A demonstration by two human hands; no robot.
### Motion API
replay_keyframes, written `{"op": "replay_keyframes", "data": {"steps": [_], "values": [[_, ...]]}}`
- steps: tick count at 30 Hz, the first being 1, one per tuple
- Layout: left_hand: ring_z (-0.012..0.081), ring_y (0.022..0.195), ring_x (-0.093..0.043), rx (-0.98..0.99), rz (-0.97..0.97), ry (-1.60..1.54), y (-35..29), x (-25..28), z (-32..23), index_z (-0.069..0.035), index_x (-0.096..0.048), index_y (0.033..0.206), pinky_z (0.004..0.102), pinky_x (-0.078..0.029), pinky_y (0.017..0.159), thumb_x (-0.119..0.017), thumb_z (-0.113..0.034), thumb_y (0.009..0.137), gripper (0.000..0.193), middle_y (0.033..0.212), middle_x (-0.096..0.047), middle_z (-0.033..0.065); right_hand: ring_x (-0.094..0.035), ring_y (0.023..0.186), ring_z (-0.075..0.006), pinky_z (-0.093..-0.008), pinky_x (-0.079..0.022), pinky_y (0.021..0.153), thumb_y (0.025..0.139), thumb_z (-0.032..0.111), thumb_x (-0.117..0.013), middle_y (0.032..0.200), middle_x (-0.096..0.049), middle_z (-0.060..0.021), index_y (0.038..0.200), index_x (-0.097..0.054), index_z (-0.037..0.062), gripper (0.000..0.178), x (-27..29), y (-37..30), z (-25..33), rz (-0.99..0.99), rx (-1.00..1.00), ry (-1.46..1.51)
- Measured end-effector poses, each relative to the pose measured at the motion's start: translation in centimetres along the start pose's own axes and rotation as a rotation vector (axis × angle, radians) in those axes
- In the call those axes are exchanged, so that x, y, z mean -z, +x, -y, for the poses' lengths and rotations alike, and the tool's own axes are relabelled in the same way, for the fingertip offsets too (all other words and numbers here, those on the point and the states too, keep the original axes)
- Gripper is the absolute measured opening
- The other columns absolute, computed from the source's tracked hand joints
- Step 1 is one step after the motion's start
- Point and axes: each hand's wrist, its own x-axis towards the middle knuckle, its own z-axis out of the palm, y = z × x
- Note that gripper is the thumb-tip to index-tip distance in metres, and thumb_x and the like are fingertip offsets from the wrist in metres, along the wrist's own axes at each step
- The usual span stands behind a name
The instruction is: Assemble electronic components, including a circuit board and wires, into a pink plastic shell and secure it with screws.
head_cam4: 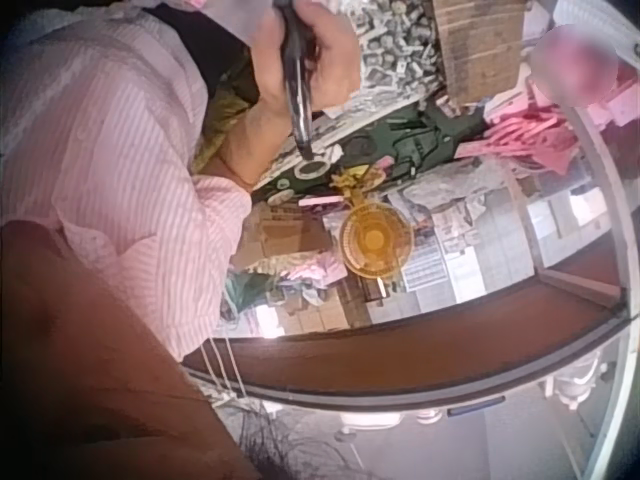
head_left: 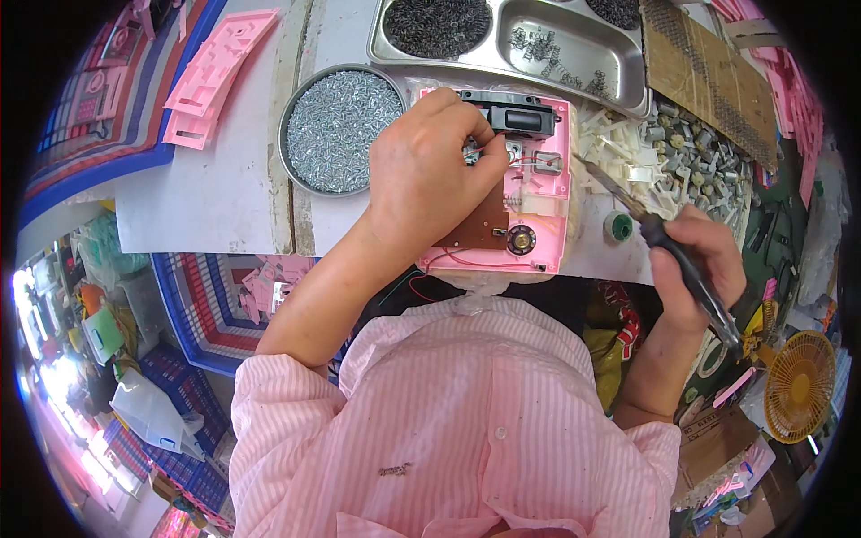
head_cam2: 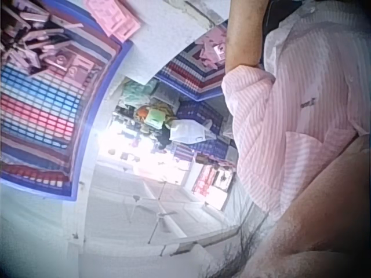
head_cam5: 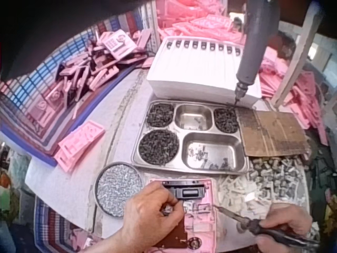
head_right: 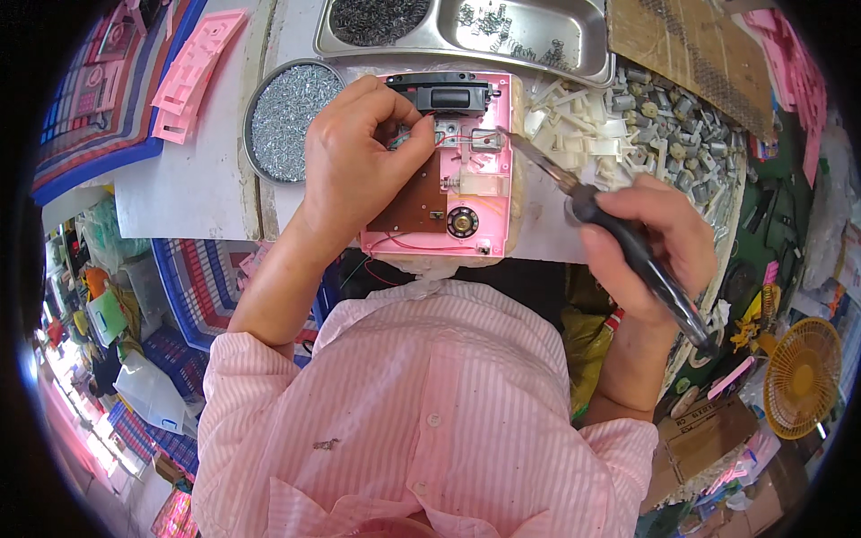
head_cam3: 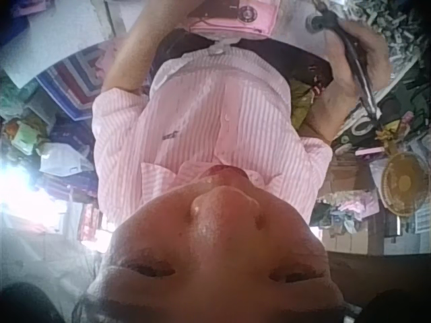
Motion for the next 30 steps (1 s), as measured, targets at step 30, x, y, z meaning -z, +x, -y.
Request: {"op": "replay_keyframes", "data": {"steps": [30], "values": [[0.0219, 0.074, -0.063, -0.351, 0.391, 0.085, -0.9, 3.2, -4.7, -0.006, -0.067, 0.085, 0.0327, -0.052, 0.062, -0.078, -0.012, 0.074, 0.016, 0.083, -0.063, 0.0034, -0.055, 0.073, -0.0111, -0.0228, -0.042, 0.069, 0.077, -0.002, -0.076, 0.087, -0.064, -0.0087, 0.103, -0.064, -0.0051, 0.029, 4.3, -4.0, 0.0, -0.261, -0.096, -0.127]]}}
